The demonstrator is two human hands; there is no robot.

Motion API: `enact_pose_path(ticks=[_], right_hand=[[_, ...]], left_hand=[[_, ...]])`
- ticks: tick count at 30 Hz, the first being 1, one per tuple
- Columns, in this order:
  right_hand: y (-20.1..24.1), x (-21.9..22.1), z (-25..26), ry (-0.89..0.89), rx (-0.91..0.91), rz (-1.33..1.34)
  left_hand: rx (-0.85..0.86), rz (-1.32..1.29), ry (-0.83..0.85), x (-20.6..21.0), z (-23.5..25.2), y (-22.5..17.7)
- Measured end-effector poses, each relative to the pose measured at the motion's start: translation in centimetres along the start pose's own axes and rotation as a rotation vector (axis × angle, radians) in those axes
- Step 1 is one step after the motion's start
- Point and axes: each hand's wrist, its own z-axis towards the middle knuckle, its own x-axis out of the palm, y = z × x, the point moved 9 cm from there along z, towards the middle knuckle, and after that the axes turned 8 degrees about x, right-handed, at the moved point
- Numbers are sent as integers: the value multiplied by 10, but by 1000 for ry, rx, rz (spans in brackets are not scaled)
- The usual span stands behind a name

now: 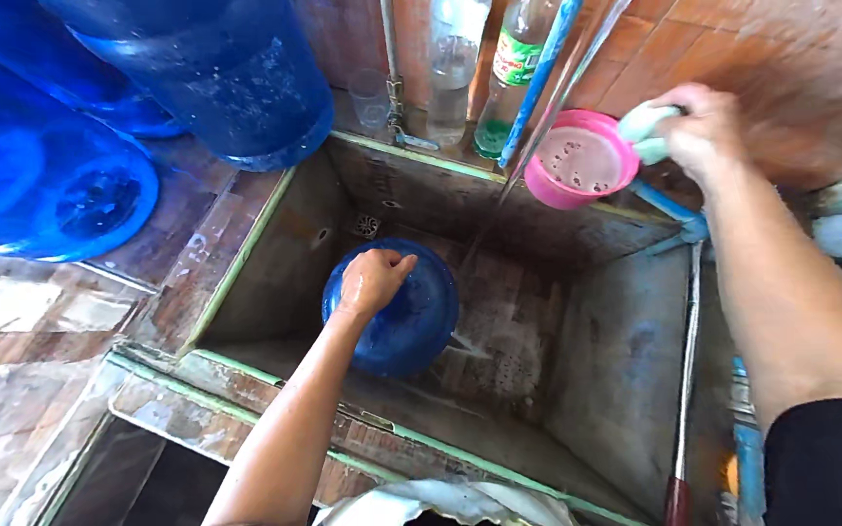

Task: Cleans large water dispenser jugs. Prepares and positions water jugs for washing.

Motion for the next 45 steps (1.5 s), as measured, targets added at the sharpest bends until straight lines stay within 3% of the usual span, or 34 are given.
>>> enact_pose_path(ticks=[3,6,9,15,20,26,35,39,45], right_hand=[[24,58,0,265,-42,-154],[9,118,13,469,-67,-345],[-3,141,14,518,38,-394],[-8,143,19,357,146,-682],[-14,148,31,307,108,-575],[6,90,48,174,117,-336],[56,15,34,-39,89,-250],[30,44,28,108,192,-286],[-16,117,41,429,52,-439]], left_hand=[[-16,-18,-1,0,0,2],[-26,-31,18,1,0,4],[-4,-46,-3,0,-2,3],[-4,-63,19,1,-1,3],[17,-112,-4,-1,-2,4],[5,-108,2,1,1,3],[15,-50,-41,-4,-4,2],[13,-60,-38,-6,-7,-5],[-17,-73,-51,-5,-6,-2]])
